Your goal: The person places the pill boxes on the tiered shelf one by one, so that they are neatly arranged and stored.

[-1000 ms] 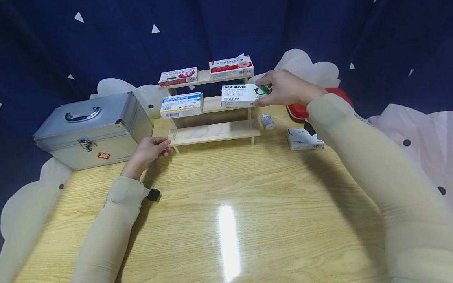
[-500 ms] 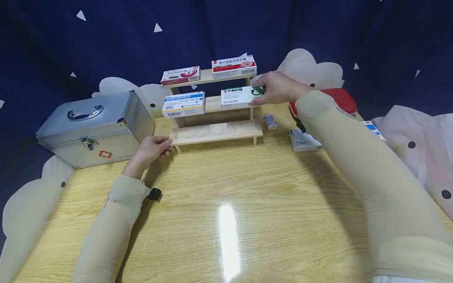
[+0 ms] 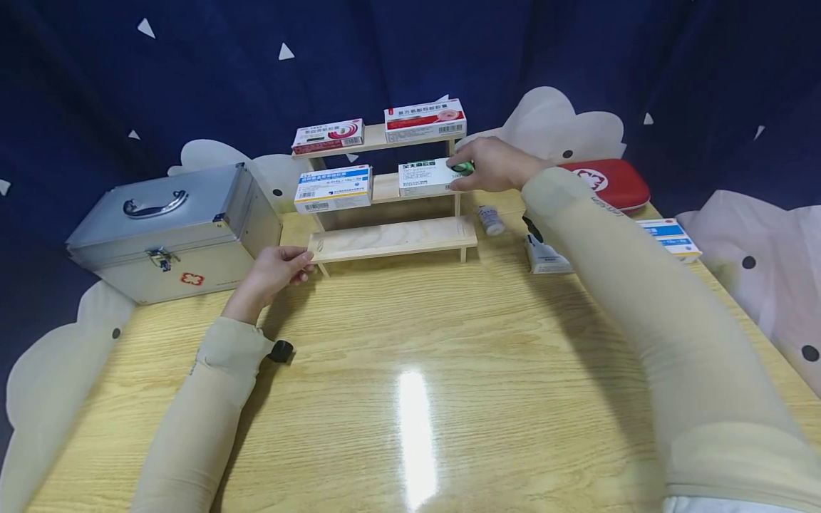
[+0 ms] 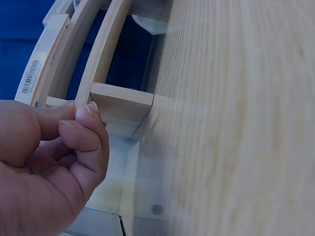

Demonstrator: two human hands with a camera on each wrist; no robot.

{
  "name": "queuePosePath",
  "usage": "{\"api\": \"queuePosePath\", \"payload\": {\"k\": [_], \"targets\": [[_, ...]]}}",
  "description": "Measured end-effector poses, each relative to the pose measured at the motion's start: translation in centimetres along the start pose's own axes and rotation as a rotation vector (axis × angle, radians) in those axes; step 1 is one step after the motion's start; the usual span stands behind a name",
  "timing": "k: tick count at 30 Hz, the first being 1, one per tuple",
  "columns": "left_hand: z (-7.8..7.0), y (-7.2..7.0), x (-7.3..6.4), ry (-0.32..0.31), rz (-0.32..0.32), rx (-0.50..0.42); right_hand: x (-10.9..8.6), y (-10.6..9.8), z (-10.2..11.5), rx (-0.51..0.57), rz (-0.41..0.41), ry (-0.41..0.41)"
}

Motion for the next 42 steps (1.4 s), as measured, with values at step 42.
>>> {"api": "queuePosePath", "payload": {"k": [42], "targets": [[-0.1, -0.1, -0.3, 0.002, 0.01, 0.007, -11.6, -3.1, -0.1, -0.059, -0.046, 0.087]]}}
Point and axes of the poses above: each hand's wrist, its own x-axis towards the middle knuckle, its own y-axis out of the palm, z = x × y, the point moved 2 cm from there along x, towards the middle knuckle, and after that the axes turned 15 degrees about -y, right-handed, at the moved point
